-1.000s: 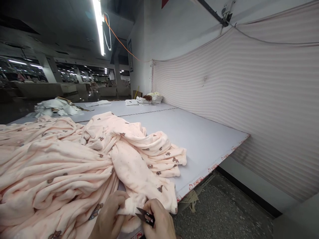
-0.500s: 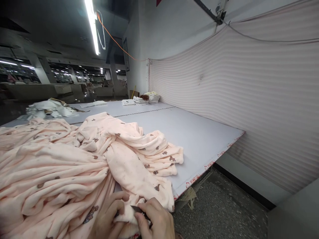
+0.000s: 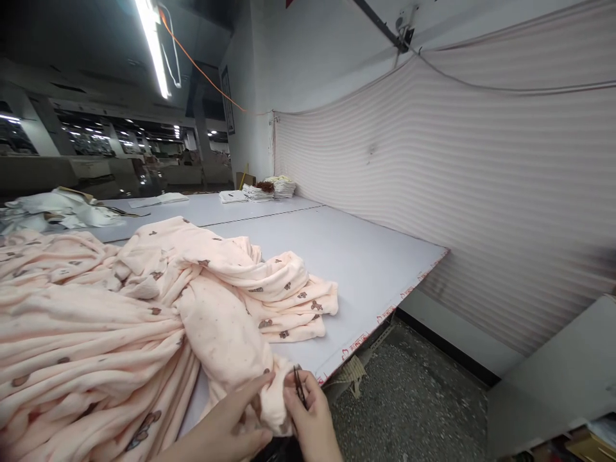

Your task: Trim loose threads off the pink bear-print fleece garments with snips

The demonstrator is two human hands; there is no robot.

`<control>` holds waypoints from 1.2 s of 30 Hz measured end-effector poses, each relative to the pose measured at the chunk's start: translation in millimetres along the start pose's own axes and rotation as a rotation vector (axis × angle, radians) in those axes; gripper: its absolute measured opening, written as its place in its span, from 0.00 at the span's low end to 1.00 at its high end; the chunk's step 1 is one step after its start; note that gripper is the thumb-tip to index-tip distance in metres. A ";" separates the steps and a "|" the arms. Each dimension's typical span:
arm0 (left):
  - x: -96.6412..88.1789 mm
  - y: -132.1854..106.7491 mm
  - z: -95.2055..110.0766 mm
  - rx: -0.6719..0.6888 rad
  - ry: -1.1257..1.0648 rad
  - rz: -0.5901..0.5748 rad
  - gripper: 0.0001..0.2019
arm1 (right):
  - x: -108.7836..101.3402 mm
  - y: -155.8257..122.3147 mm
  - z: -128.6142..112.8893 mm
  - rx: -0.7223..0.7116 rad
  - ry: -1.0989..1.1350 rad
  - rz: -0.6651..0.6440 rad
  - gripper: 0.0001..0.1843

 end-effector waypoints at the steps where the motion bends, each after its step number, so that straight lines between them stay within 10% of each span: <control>1: 1.2 3.8 -2.2 0.028 -0.015 0.050 0.28 | 2.9 -3.6 1.5 0.001 0.050 -0.026 0.23; 6: -1.0 8.9 -8.9 0.078 -0.329 0.092 0.14 | -16.0 -15.3 -35.5 -0.237 -0.346 0.186 0.22; 10: -15.0 5.8 -11.2 0.081 -0.335 0.136 0.16 | -3.2 -7.8 -53.2 -0.245 -0.661 0.088 0.12; 14: -36.7 -11.7 -11.7 0.045 -0.083 0.394 0.18 | 3.5 -0.9 -50.2 -0.182 -0.615 0.163 0.19; 22: -28.2 -24.1 3.2 -0.030 0.091 0.431 0.28 | 23.7 -12.4 -57.6 -0.244 -0.598 0.198 0.17; 30: -15.4 -7.8 -19.3 -0.013 -0.864 0.376 0.19 | 36.0 -28.2 -68.0 -0.449 -0.620 0.299 0.11; 36: -16.4 -11.5 -16.0 -0.097 -1.062 0.378 0.19 | 43.9 -21.2 -78.7 -0.363 -0.865 0.179 0.04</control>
Point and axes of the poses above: each hand's wrist, its own y-axis towards the middle knuckle, its own x-axis out of the palm, z = x × y, the point moved 6 cm from there along y, towards the middle knuckle, and after that the axes turned 15 degrees about x, right-handed, at the moved point
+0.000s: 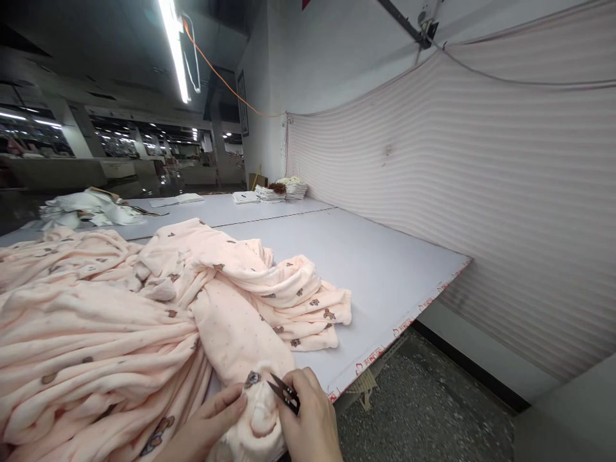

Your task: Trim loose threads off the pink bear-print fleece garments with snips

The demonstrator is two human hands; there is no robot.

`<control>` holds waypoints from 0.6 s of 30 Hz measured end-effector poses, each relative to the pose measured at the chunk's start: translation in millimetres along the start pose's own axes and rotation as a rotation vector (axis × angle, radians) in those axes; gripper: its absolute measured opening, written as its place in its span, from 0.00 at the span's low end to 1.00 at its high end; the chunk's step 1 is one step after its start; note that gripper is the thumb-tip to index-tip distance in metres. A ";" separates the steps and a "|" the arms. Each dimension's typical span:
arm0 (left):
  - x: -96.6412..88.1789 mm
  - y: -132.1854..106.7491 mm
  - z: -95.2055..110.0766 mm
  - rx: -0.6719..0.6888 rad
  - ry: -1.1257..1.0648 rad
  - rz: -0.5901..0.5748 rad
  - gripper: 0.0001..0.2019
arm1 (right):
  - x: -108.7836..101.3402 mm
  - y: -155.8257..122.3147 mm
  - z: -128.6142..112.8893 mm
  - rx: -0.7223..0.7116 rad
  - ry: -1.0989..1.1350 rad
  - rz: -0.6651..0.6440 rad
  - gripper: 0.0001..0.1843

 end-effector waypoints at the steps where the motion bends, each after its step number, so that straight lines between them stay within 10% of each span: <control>1: -0.2 -0.4 0.7 -0.014 -0.011 0.007 0.19 | 0.0 -0.4 -1.4 -0.023 -0.008 -0.066 0.02; 5: -0.1 0.4 -0.6 -0.042 -0.049 0.014 0.20 | -3.4 -8.3 -6.4 -0.126 -0.013 -0.195 0.17; 18: 3.9 8.6 -1.8 -0.070 -0.174 -0.093 0.16 | 0.1 5.5 -4.4 -0.089 0.106 -0.314 0.16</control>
Point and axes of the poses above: each hand's wrist, its own y-axis towards the middle knuckle, its own x-axis out of the palm, z = x × y, the point moved 6 cm from there along y, towards the middle knuckle, and after that the axes turned 15 degrees about x, right-handed, at the moved point
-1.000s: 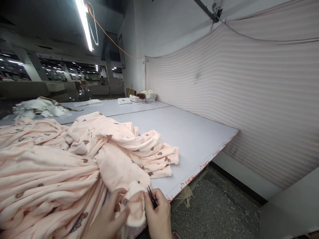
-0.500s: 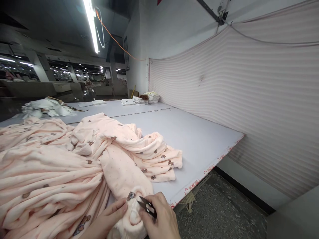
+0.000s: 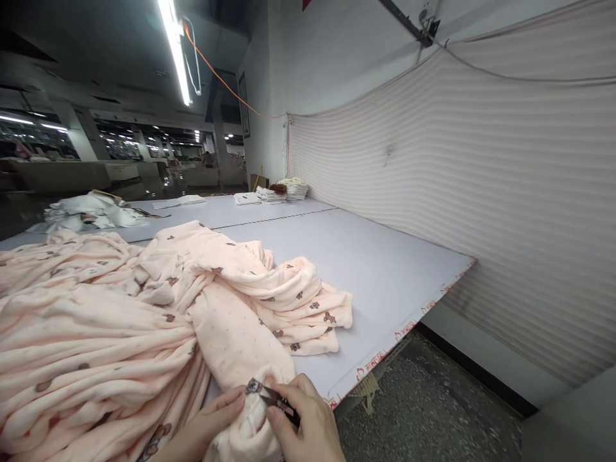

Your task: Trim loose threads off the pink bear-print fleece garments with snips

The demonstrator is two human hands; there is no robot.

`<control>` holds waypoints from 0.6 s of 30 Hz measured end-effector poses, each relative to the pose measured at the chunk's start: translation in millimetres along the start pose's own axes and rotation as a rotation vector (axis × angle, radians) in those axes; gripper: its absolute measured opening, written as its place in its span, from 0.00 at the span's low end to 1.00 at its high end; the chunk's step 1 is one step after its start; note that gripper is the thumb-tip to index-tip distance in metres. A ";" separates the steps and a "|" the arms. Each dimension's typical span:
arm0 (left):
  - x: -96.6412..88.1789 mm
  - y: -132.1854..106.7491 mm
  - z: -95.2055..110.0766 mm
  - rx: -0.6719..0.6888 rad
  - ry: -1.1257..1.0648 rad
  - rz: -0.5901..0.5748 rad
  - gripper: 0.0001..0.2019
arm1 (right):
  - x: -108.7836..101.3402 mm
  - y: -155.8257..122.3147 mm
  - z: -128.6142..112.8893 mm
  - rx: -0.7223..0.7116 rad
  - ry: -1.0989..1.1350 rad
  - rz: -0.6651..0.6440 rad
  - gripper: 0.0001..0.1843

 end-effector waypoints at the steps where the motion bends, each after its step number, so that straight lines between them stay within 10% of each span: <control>1: -0.2 0.9 -0.2 0.005 0.003 -0.005 0.16 | 1.6 0.5 -0.6 -0.014 -0.021 -0.007 0.16; 13: -7.3 14.6 6.8 0.136 0.529 -0.114 0.22 | 0.8 22.7 18.3 0.057 0.142 0.142 0.13; 18: -0.8 14.9 11.0 0.019 0.233 0.017 0.19 | -2.1 15.1 15.5 -0.068 0.039 0.182 0.12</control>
Point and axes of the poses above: each hand's wrist, its own y-axis towards the middle knuckle, its own x-axis out of the palm, z = x × y, the point moved 6 cm from there along y, towards the middle knuckle, and after that the axes turned 15 degrees about x, right-handed, at the moved point
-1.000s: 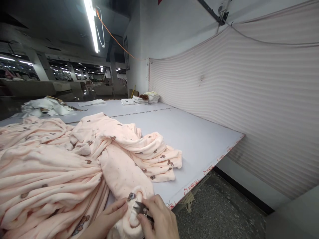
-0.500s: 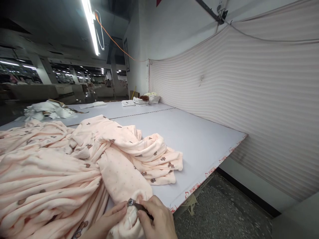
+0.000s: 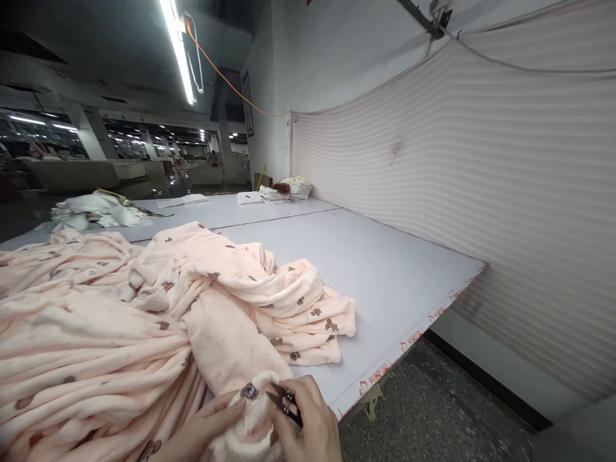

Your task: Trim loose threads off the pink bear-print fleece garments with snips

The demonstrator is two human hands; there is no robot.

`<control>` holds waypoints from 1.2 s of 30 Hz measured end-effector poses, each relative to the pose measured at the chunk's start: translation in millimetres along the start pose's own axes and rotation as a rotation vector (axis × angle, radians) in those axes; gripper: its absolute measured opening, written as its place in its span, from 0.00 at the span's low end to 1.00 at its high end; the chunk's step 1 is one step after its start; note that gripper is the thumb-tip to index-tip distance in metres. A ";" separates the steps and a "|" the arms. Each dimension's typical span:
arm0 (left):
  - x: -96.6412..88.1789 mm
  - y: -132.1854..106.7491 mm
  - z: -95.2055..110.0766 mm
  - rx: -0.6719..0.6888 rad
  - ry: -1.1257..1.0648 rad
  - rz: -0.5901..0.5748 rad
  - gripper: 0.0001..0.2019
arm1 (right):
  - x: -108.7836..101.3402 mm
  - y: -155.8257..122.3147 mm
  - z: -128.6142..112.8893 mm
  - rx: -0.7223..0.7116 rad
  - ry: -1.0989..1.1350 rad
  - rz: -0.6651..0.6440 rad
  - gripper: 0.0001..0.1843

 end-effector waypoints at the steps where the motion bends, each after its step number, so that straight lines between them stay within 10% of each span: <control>1: 2.3 -0.5 1.1 -0.009 -0.064 0.022 0.18 | 0.2 -2.6 -2.5 -0.052 -0.033 -0.007 0.14; 28: -0.9 6.7 -15.8 0.006 -0.119 -0.007 0.26 | 2.3 5.7 -13.8 -0.053 -0.023 -0.099 0.14; 32: -11.4 3.0 -9.3 0.118 0.499 -0.042 0.17 | -2.8 12.4 -3.0 0.049 0.076 0.036 0.13; 36: -24.7 -10.4 16.2 0.496 1.292 0.099 0.14 | 13.3 11.3 9.6 0.058 -0.108 -0.153 0.09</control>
Point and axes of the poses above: each hand's wrist, its own y-axis towards the middle knuckle, its own x-axis out of the palm, z = x × y, the point moved 6 cm from there along y, towards the middle knuckle, and after that the axes turned 15 degrees about x, right-handed, at the moved point
